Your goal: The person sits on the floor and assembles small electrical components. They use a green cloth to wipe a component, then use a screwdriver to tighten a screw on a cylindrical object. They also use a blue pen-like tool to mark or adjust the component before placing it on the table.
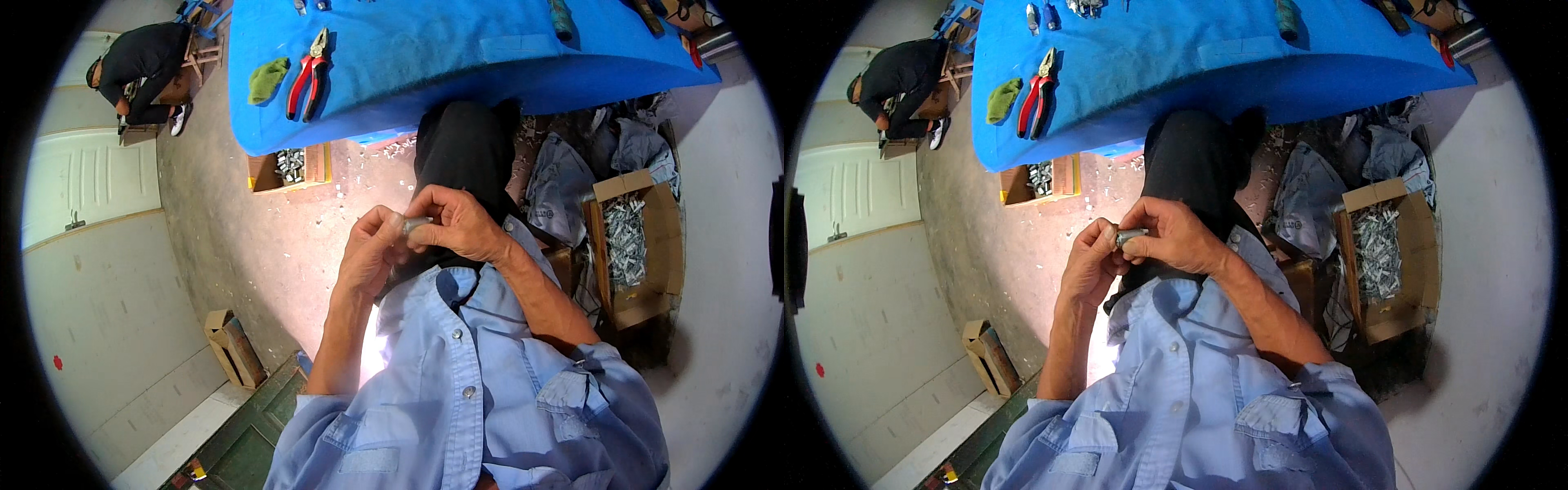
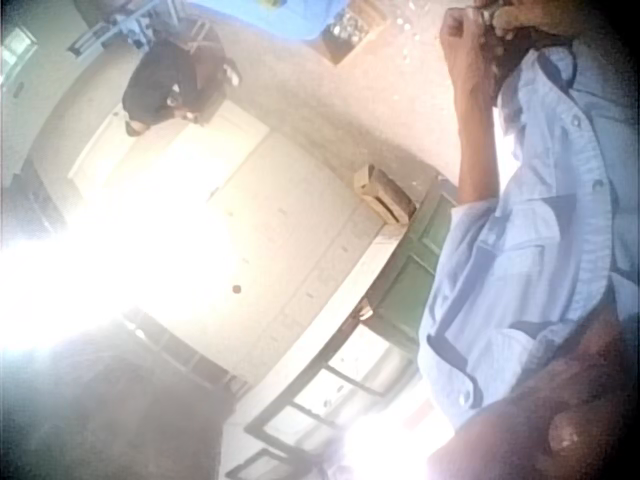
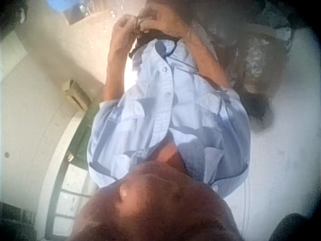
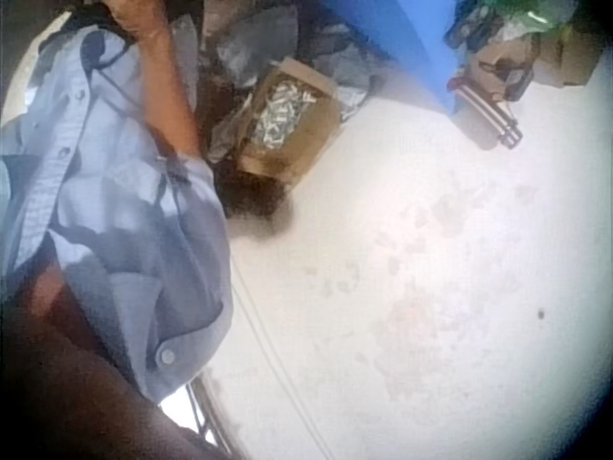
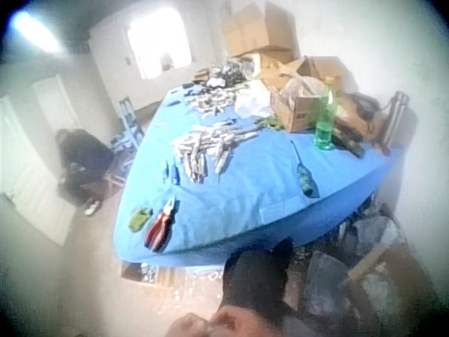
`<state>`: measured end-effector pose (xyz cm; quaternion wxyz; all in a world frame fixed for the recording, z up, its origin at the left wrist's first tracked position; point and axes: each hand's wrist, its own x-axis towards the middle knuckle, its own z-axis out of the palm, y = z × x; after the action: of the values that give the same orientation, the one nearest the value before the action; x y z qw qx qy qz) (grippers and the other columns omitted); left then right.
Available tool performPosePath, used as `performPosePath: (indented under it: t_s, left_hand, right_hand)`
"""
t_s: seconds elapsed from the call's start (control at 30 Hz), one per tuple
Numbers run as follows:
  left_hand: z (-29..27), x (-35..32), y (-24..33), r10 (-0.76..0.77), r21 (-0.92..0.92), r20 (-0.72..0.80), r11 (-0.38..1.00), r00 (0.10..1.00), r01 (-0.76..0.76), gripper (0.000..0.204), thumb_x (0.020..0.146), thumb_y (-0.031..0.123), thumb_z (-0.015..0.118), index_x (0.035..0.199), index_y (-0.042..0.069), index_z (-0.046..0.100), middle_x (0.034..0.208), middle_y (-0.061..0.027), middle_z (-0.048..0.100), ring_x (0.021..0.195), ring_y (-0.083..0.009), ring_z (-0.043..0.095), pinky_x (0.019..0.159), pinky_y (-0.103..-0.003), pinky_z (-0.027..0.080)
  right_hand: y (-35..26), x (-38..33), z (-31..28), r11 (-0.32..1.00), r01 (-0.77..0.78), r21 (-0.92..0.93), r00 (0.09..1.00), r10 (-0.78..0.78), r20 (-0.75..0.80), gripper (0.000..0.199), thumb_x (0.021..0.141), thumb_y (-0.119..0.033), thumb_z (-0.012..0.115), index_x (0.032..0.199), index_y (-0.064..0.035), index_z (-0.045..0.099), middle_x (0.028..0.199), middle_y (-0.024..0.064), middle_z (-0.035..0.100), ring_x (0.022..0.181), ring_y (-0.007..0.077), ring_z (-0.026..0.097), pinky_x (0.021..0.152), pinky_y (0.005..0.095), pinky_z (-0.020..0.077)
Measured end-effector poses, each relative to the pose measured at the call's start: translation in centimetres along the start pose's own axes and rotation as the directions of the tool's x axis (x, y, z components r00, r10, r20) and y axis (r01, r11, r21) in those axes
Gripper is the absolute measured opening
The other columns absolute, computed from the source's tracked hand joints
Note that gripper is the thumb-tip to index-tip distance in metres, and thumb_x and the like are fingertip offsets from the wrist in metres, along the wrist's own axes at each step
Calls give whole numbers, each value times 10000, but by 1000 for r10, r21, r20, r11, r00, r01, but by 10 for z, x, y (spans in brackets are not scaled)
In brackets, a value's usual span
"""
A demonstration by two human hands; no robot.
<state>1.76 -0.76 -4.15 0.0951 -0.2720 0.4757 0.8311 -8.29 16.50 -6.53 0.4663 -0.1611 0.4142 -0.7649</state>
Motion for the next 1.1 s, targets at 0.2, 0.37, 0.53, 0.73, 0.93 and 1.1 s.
performPosePath:
  t_s: [0.2, 0.37, 0.53, 0.73, 0.93, 1.1]
  left_hand:
    - [4, 2, 0, -76, -53, 56, 996, 996, 78, 351, 948, 409, 718, 863, 133, 519, 754, -47, 629, 626, -111, 587, 496, -202, 411]
    - [9, -4, 2, -61, -164, 35, 984, 998, 66, 358, 953, 410, 709, 857, 128, 511, 751, -49, 621, 622, -123, 591, 496, -207, 418]
    - [11, -4, 2, 0, -48, 30, 999, 1000, 1, 319, 978, 381, 684, 872, 126, 524, 758, -33, 623, 621, -119, 595, 500, -215, 430]
    - [17, -3, -1, 32, 3, -10, 999, 999, -32, 270, 998, 349, 662, 903, 127, 543, 752, -12, 610, 627, -101, 585, 503, -211, 425]
    - [15, -3, 0, 38, -91, -40, 995, 998, -41, 286, 1025, 364, 610, 949, 90, 577, 763, -23, 601, 647, -103, 563, 557, -232, 441]
    - [8, -8, 2, 233, 159, -82, 963, 969, -218, 334, 1021, 346, 621, 1106, 23, 621, 790, -15, 601, 666, -90, 561, 577, -241, 460]
  right_hand:
    - [-4, -3, 0, 1000, -7, -29, 1000, 8, 6, 233, 891, 12, 712, 1093, 48, 601, 957, 105, 693, 817, 143, 675, 721, 276, 583]
    - [-5, -3, 2, 1000, 18, 8, 1000, -18, 2, 231, 893, 10, 712, 1096, 44, 607, 962, 106, 698, 822, 148, 679, 722, 279, 583]
    - [-8, -4, 3, 1000, 4, -12, 1000, -4, 0, 224, 896, 13, 710, 1093, 42, 607, 964, 106, 698, 823, 145, 680, 725, 279, 583]
    - [-1, -4, -2, 1000, 19, -18, 1000, -19, -18, 213, 908, 3, 704, 1091, 38, 601, 966, 107, 697, 821, 143, 679, 712, 279, 585]
    - [-5, -3, 6, 999, 10, 54, 997, -6, -79, 233, 930, -16, 691, 1131, 36, 585, 980, 102, 693, 846, 140, 680, 705, 271, 583]
    - [5, 2, 13, 998, 49, -37, 990, -53, -132, 250, 926, -18, 706, 1150, 13, 600, 949, 71, 674, 776, 94, 656, 652, 229, 558]
